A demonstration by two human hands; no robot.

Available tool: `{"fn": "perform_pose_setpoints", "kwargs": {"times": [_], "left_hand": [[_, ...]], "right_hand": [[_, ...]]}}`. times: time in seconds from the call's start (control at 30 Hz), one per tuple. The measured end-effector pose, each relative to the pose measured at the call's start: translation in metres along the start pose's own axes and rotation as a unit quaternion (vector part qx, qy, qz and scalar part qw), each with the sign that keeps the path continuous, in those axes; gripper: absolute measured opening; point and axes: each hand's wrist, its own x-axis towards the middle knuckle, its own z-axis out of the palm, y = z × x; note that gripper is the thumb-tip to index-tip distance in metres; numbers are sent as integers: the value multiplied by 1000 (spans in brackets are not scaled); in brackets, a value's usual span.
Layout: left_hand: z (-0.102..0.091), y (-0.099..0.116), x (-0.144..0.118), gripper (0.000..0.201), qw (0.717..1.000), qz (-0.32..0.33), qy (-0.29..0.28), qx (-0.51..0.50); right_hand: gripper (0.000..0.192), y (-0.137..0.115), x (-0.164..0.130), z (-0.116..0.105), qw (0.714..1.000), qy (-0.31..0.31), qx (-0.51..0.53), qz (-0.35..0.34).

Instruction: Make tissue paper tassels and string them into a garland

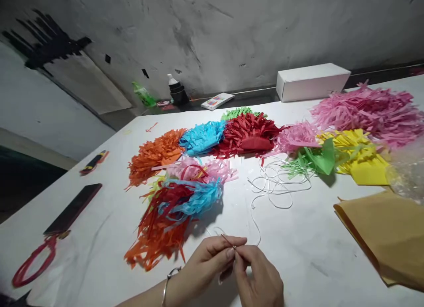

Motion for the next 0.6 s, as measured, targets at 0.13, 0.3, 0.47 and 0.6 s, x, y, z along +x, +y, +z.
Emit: {"fn": "perform_pose_setpoints", "kwargs": {"times": [0.13, 0.3, 0.47, 0.6], "left_hand": [[0, 4, -1, 57, 997, 27, -6, 70], [1, 7, -2, 57, 998, 13, -4, 67], [-1, 3, -2, 58, 999, -7, 22, 29], [-3, 0, 0, 47, 999, 6, 36, -11]], "right_hand": [[29, 5, -6, 2, 999, -1, 21, 36], [33, 9, -13, 6, 990, 53, 66, 114], [31, 3, -10, 4, 988, 45, 70, 127], [33, 0, -8, 2, 988, 55, 70, 129]]}}
